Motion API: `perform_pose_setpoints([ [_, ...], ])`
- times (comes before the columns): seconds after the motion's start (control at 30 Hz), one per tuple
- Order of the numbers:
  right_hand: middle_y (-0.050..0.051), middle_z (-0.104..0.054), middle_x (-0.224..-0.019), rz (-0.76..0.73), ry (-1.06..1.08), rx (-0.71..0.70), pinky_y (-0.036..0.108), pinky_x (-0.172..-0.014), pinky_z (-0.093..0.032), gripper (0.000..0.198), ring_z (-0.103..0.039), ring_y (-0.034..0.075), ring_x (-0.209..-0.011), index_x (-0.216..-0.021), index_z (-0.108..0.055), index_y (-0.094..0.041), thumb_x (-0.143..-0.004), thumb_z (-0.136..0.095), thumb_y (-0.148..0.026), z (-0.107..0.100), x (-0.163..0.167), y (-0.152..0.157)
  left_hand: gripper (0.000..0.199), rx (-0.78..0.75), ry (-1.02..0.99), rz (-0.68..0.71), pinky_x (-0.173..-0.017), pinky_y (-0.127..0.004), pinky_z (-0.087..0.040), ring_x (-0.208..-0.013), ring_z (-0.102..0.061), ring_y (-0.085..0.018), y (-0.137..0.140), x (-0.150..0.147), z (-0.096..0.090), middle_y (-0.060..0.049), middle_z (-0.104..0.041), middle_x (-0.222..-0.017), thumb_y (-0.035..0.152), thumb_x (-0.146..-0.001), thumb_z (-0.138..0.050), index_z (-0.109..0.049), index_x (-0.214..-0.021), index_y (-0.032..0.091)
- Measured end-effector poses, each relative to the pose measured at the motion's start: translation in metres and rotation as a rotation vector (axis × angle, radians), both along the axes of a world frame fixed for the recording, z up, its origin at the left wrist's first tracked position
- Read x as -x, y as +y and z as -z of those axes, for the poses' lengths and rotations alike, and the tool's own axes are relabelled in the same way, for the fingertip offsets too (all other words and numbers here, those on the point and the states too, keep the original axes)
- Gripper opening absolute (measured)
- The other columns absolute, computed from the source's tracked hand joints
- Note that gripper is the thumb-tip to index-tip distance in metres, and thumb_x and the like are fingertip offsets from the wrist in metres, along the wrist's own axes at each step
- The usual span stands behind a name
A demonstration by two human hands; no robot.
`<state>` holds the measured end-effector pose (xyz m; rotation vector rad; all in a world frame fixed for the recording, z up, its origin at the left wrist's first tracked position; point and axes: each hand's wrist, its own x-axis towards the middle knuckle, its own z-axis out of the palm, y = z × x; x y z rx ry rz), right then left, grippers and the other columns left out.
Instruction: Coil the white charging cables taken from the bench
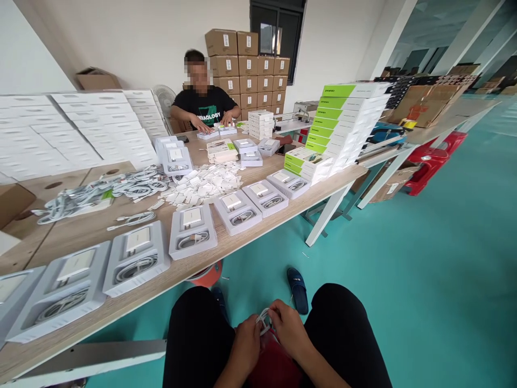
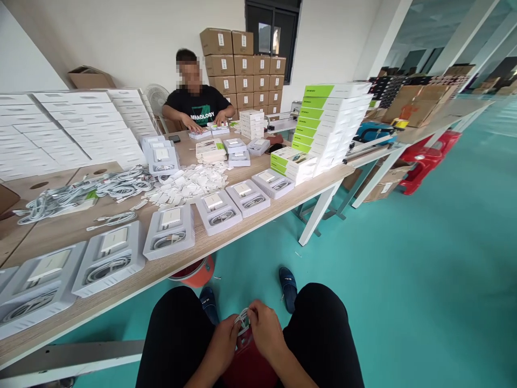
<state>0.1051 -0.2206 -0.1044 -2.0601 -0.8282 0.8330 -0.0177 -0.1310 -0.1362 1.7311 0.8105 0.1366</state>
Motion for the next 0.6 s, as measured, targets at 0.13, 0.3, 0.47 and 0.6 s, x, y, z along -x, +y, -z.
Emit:
perform_pose_setpoints([
  [0.13, 0.000, -0.064, -0.069, 0.086, 0.273, -0.077, 0.027, -0.056, -0.044, 0.026, -0.063, 0.017, -0.060, -0.084, -0.055, -0.023, -0.092, -0.038, -0.042, 0.014, 0.009, -0.001, 0.043, 0.319, -0.093, -0.063, -0.060, -0.029, -0.041, -0.061, -0.054, -0.016, -0.002, -0.004, -0.004, -0.001, -0.060, -0.067, 0.059, -0.084, -0.049, -0.059, -0.080, 0.018],
  [0.3, 0.002, -0.065, -0.072, 0.112, 0.221, -0.067, 0.029, -0.058, -0.047, 0.028, -0.064, 0.019, -0.064, -0.092, -0.057, -0.023, -0.090, -0.038, -0.044, 0.015, 0.013, -0.002, 0.048, 0.519, -0.171, -0.108, -0.053, -0.027, -0.038, -0.058, -0.054, -0.016, 0.000, -0.007, -0.004, -0.001, -0.060, -0.064, 0.065, -0.075, -0.057, -0.058, -0.079, 0.017],
  [0.47, 0.006, -0.066, -0.095, 0.169, 0.194, -0.141, 0.032, -0.065, -0.051, 0.036, -0.062, 0.019, -0.070, -0.112, -0.054, -0.021, -0.080, -0.054, -0.036, 0.012, 0.003, -0.003, 0.051, 0.482, -0.200, -0.133, -0.051, -0.027, -0.034, -0.050, -0.048, -0.014, 0.001, -0.006, 0.003, 0.000, -0.059, -0.059, 0.064, -0.075, -0.059, -0.062, -0.085, 0.015],
  [0.6, 0.008, -0.070, -0.091, 0.005, 0.405, -0.277, 0.034, -0.078, -0.053, 0.033, -0.065, 0.024, -0.084, -0.095, -0.065, -0.019, -0.077, -0.060, -0.047, 0.014, -0.003, -0.012, 0.049, 0.497, -0.196, -0.177, -0.057, -0.027, -0.039, -0.061, -0.054, -0.016, -0.004, 0.003, -0.017, -0.002, -0.061, -0.069, 0.065, -0.074, -0.060, -0.064, -0.081, 0.017],
])
